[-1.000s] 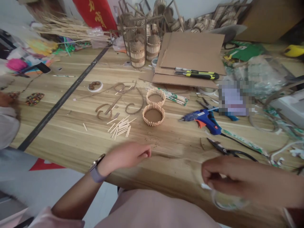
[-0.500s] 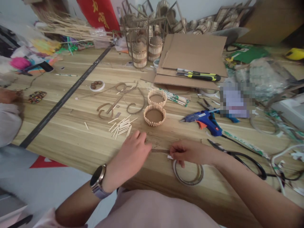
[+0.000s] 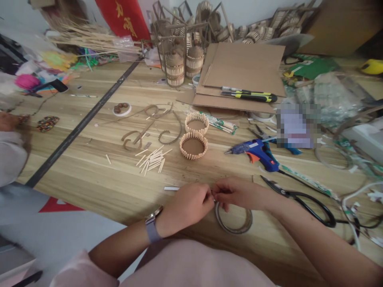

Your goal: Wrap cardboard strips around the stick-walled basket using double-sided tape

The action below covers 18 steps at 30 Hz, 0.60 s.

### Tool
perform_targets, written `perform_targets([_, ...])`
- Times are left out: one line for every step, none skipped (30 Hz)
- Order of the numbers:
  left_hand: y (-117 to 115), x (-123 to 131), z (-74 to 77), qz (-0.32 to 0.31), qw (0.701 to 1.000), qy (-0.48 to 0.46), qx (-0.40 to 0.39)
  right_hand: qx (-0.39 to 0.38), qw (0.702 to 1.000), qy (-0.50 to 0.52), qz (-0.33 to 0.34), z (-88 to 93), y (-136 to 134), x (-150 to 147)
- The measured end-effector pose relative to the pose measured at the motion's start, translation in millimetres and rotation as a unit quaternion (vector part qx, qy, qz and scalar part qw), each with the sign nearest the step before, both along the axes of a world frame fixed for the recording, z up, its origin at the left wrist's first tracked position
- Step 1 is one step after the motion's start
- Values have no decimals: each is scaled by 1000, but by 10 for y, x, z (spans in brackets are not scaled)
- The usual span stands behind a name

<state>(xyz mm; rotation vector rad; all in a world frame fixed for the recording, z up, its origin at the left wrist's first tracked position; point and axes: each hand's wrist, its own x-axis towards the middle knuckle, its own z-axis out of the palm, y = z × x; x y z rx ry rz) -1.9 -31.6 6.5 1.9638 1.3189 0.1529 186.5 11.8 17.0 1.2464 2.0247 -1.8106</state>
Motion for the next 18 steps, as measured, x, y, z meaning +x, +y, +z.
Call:
perform_targets([-8,1,2,8,1000,-5,-6,0,1000,0,-1,6,0,3])
perform_targets([-16,3,4,17,1000,-12,-12,0,1000,0,-3,10,1,6])
perform_targets([-23,5,8,25,999,-20,-18,0,1000,0,-6,11,1,10])
perform_targets([-30,7,11,30,999,-26,-25,-1,1000,1,-8,8,2,15])
perform_targets([-36,9,16,35,998,-32,-30,-1,1000,2,-10,2,2,19])
perform_targets([-41,10,22,39,998,-36,-34,-2,1000,4,-12,-5,2,23])
perform_targets([-46,10,30,43,998,-39,-39,-4,1000,6,-14,-14,1,27])
perform_targets([-51,8,38,48,997,-40,-44,-5,1000,8,-16,-23,1,30])
perform_targets([-56,4,48,54,997,-42,-48,-7,1000,9,-18,-31,0,34])
perform_targets([-61,-2,56,60,996,-45,-51,-10,1000,10,-21,-36,-1,36])
perform_targets([-66,-10,64,65,995,-49,-53,-12,1000,11,-25,-38,-1,39])
perform_targets([-71,-20,69,70,995,-55,-53,-15,999,11,-29,-38,-2,40])
perform_targets([-75,-33,72,75,994,-60,-53,-17,999,12,-32,-35,-2,42])
perform_targets([-80,-49,74,78,994,-64,-53,-19,999,12,-36,-31,-3,42])
perform_targets([-85,-67,75,82,993,-67,-51,-21,999,13,-39,-26,-3,42])
perform_targets([-92,-89,76,87,992,-72,-50,-22,999,13,-41,-21,-4,42])
perform_targets([-100,-112,76,93,991,-80,-48,-24,999,14,-44,-17,-4,41])
perform_targets([-111,-138,76,101,990,-89,-45,-26,998,15,-47,-14,-5,40])
